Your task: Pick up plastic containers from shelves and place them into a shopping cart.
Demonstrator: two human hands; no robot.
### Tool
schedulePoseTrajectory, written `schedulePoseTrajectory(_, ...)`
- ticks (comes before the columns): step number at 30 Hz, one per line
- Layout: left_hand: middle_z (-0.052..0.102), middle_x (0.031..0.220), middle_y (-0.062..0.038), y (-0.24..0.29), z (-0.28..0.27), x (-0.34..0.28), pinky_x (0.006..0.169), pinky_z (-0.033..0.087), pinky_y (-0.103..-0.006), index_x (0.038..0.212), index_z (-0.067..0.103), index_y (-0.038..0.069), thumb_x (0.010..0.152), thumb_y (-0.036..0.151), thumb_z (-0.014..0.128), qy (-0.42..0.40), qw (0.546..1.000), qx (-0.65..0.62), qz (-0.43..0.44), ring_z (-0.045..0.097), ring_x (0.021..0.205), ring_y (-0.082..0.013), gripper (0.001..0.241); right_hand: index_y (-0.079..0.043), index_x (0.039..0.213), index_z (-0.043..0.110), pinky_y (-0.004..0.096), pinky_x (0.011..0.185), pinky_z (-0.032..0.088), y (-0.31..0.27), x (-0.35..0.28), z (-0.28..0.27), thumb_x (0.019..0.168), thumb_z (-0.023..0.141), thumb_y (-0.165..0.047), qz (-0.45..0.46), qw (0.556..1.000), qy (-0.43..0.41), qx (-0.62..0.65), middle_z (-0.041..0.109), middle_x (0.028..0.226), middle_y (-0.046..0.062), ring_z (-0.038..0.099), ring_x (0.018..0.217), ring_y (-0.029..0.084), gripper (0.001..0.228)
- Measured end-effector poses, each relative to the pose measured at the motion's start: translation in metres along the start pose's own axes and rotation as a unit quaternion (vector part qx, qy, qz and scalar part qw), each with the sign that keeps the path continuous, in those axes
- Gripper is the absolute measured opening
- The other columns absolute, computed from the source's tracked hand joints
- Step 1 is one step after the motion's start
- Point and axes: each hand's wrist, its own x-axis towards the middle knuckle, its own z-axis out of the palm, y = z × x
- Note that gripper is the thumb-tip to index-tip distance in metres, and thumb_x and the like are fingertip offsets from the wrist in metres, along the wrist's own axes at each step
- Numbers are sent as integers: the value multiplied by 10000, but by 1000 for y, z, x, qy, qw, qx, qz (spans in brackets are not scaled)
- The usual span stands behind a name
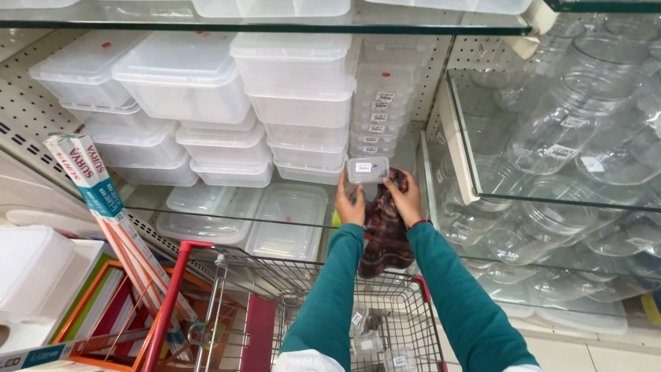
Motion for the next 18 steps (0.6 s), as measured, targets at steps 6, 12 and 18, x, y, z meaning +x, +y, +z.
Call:
schedulePoseTrajectory(6, 639, 1363, -173, 15, 7, -1, 860, 607, -378, 1496, 507, 92, 915, 74, 720, 26, 990, 136, -29, 663, 1153, -290, 620, -41, 1154, 738, 310, 716, 543, -27, -4, 13, 886, 832, -330, 65, 987, 93, -114, 758, 948, 101, 688, 808, 153, 405)
schedulePoseTrajectory(12, 701, 1317, -151, 4, 19, 8, 846, 572, -397, 1412, 590, 94, 927, 150, 733, 86, 985, 143, -49, 747, 988, -250, 509, -159, 1416, 546, 330, 762, 539, 6, 8, -5, 927, 736, -332, 19, 996, 4, -90, 695, 1138, 127, 649, 909, 172, 552)
schedulePoseTrajectory(18, 693, 1308, -143, 54, 23, 14, 814, 572, -398, 1415, 591, 103, 878, 210, 776, 89, 978, 149, -116, 737, 942, -257, 578, -222, 1584, 332, 343, 1018, 444, 7, 5, -26, 958, 654, -193, -49, 983, -150, -100, 549, 1397, 124, 575, 1216, 198, 704)
